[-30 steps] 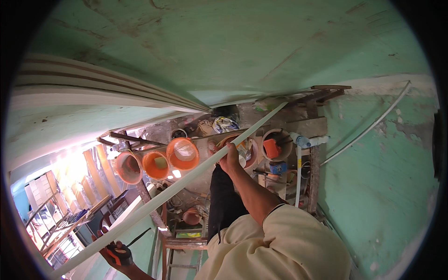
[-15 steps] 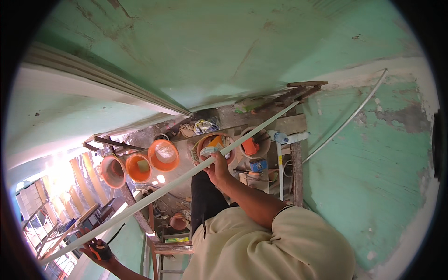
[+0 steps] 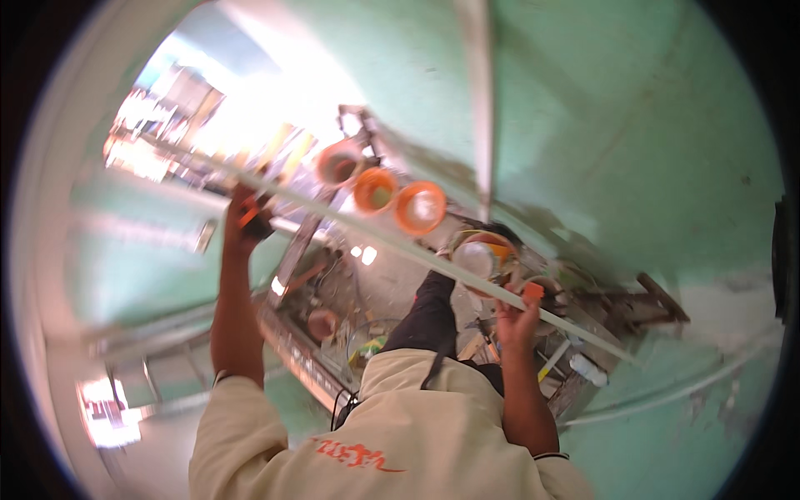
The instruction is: The person measures a wall section with a tape measure, then retrieves a long white molding strip. They place the strip on a workbench, measure it, and mark it with a pencil before cutting it with a hand saw.
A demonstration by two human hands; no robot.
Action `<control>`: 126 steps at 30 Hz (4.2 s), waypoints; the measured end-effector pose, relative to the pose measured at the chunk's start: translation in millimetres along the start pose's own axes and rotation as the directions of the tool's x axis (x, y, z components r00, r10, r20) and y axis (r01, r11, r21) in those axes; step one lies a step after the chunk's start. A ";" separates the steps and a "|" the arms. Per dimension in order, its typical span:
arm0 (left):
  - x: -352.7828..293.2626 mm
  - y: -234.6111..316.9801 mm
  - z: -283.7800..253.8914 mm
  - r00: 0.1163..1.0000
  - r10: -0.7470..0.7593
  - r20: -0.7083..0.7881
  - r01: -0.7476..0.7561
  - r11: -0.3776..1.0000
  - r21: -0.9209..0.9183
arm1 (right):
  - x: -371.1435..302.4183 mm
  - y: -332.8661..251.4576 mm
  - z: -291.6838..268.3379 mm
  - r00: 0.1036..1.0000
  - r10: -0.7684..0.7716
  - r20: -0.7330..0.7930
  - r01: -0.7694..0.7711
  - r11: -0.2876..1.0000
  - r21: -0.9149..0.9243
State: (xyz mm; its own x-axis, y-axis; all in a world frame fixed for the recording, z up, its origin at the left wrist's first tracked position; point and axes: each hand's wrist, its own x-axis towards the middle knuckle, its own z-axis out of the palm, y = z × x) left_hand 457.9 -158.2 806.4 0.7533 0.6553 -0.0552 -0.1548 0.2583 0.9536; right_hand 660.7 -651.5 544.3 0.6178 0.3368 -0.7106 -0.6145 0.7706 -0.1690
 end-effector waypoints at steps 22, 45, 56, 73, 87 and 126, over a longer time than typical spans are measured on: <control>-277.7 -82.6 -77.0 0.911 -0.286 -0.296 0.246 0.955 -0.164 | -106.8 26.3 -201.9 0.983 0.180 -0.030 -0.183 0.974 -0.133; -469.7 -80.0 -277.4 0.837 -0.274 -0.474 0.224 0.961 -0.160 | -273.3 203.2 -263.3 0.970 0.146 -0.194 -0.179 0.970 -0.164; -539.2 -139.8 -351.2 0.830 -0.364 -0.423 0.277 0.927 -0.253 | -332.2 209.9 -315.1 0.968 0.158 -0.192 -0.208 0.938 -0.277; -501.8 -239.3 -271.4 0.710 -0.432 -0.556 0.372 0.900 -0.225 | -314.2 186.8 -350.7 0.871 -0.019 -0.490 -0.160 0.934 -0.319; -476.6 -321.4 -387.1 0.596 -0.552 -0.583 0.433 0.832 -0.346 | -268.9 292.7 -403.1 0.820 -0.207 -0.534 -0.080 0.882 -0.464; -421.5 -773.1 -770.7 0.693 -0.690 -0.209 0.620 0.718 -0.316 | 54.3 548.1 -703.8 0.271 -0.496 -0.825 0.077 0.865 -0.495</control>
State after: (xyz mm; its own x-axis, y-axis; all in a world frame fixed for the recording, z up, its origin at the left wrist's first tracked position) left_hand -232.6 -87.1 -135.7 0.4956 0.4242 -0.7579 0.1536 0.8161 0.5572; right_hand 12.1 -591.7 -67.7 0.0671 -0.7375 -0.6720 -0.7274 0.4248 -0.5389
